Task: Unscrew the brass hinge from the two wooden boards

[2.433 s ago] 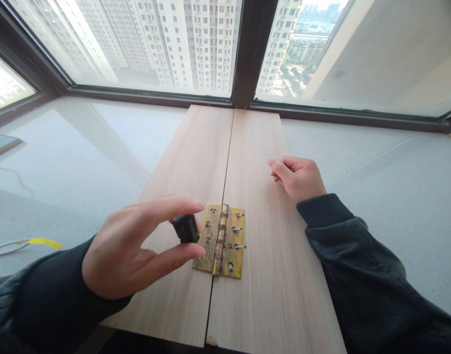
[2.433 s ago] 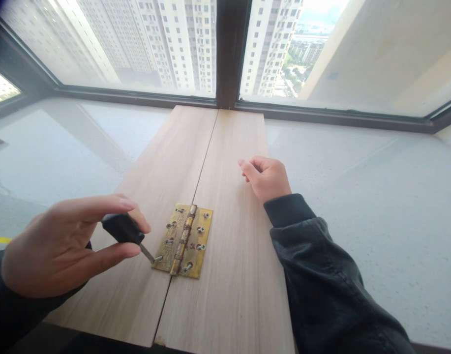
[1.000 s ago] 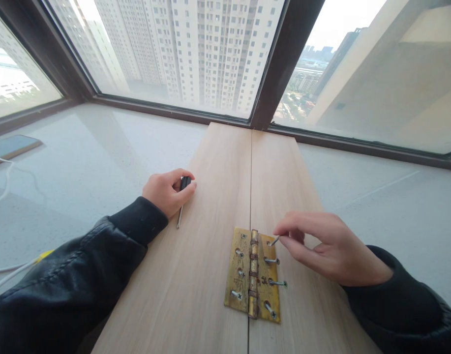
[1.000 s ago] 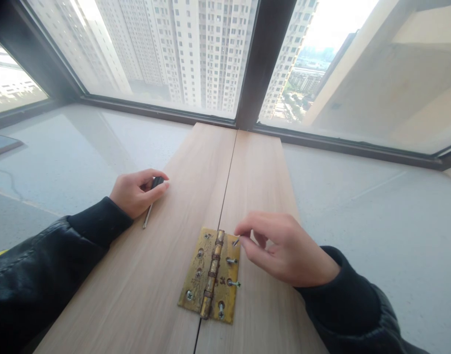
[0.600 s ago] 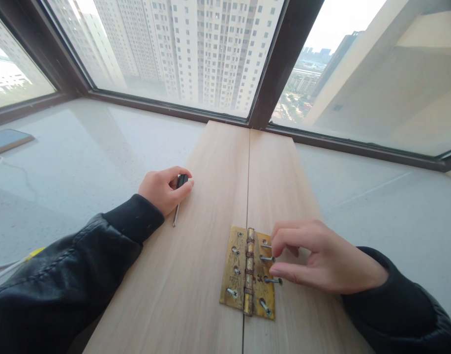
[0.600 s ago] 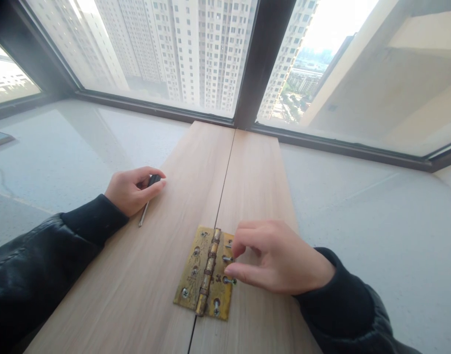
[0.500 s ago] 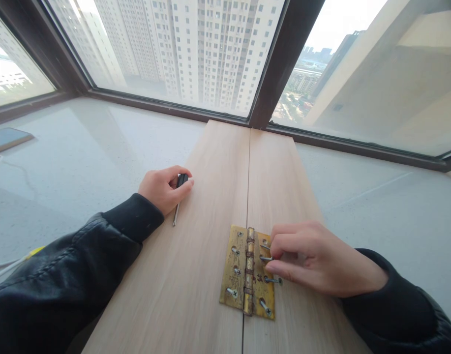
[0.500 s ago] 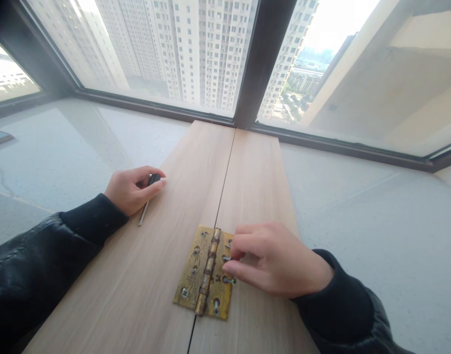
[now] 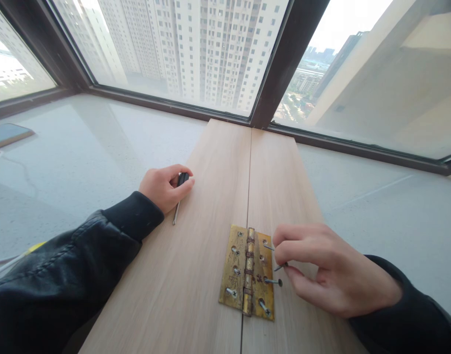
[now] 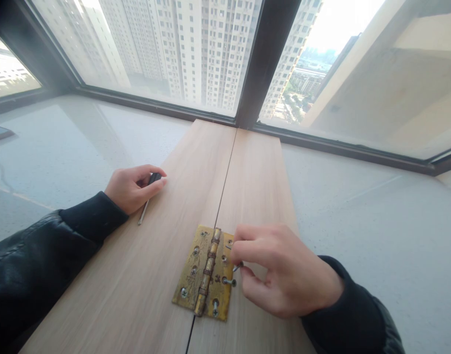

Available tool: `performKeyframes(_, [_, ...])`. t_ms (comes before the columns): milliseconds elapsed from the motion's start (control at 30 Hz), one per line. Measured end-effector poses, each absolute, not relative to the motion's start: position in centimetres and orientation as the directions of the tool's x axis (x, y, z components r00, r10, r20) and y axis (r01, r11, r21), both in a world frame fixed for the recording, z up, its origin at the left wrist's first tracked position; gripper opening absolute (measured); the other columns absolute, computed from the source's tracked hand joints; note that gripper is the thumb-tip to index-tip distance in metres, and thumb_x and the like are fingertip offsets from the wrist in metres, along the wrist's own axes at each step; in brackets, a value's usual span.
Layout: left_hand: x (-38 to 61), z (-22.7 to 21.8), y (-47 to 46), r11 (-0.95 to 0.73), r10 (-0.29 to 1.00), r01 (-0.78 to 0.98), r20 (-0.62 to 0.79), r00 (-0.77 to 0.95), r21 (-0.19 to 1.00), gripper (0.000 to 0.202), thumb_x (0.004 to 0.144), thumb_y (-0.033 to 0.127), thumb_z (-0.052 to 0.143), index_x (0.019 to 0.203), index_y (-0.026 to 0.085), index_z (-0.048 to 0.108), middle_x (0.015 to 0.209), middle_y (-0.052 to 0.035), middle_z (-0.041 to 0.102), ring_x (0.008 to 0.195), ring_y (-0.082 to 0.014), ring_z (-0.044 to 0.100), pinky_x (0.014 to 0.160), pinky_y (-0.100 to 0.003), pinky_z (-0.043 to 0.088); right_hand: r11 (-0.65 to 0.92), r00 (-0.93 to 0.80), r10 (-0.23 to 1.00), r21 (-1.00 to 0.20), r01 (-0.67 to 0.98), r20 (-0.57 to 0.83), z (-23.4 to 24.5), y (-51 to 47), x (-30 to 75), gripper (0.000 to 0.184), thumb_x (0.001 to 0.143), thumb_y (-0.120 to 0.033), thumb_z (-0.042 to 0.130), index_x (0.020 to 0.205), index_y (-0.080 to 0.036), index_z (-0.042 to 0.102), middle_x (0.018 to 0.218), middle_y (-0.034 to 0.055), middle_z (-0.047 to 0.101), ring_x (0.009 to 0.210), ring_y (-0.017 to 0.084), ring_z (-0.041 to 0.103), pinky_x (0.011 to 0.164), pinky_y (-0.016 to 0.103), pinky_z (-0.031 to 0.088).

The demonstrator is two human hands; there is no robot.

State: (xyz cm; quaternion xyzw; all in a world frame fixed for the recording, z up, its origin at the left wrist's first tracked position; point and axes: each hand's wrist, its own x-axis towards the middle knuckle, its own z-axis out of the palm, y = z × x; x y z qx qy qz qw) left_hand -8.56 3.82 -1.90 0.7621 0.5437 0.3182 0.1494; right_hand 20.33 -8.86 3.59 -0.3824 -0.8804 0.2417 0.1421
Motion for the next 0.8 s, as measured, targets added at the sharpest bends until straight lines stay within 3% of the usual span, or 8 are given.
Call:
performKeyframes(233, [-8.6,-1.8,3.8,-0.366,0.923,0.728,0.324,0.206,0.58,0.028,0.079,0.04,0.059,0.086,0.016,0.072,0.049,0.0059,0.039,0.048,-0.0095,0.037,0.054,-0.026,0.031,0.567,-0.7,0.714,-0.578,0.587,-0.011,3.8,-9.5,19.5,0.017,0.074,-0.006,0.047,0.077,-0.02,0.057,0.07,-0.0006,0.057,0.06,0.011,0.048,0.054,0.027,0.036])
performKeyframes(500, [-8.5,-1.8,3.8,-0.364,0.924,0.735,0.321,0.208,0.571,0.027,0.079,0.039,0.058,0.086,0.017,0.072,0.049,0.0056,0.039,0.048,-0.0096,0.036,0.054,-0.026,0.031,0.506,-0.702,0.707,-0.632,0.586,-0.085,3.9,-9.5,19.3,0.014,0.081,-0.009,0.048,0.079,-0.019,0.057,0.076,0.0011,0.06,0.067,0.011,0.053,0.059,0.025,0.041])
performKeyframes(700, [-8.6,-1.9,3.8,-0.368,0.924,0.735,0.313,0.219,0.57,0.029,0.08,0.04,0.057,0.087,0.017,0.072,0.048,0.0057,0.039,0.047,-0.0096,0.037,0.054,-0.026,0.031,0.433,-0.669,0.735,-0.682,0.589,-0.112,3.7,-9.4,19.8,0.016,0.077,-0.007,0.048,0.074,-0.019,0.058,0.07,-0.0005,0.057,0.06,0.009,0.05,0.054,0.023,0.04])
performKeyframes(800, [-8.7,-1.9,3.9,-0.372,0.922,0.741,0.317,0.223,0.559,0.029,0.08,0.04,0.057,0.087,0.017,0.072,0.049,0.0058,0.039,0.047,-0.0095,0.038,0.054,-0.026,0.032,0.412,-0.576,0.814,-0.624,0.664,-0.076,3.5,-8.9,20.8,0.013,0.077,-0.011,0.051,0.073,-0.02,0.059,0.065,-0.0031,0.056,0.056,0.009,0.051,0.054,0.022,0.043])
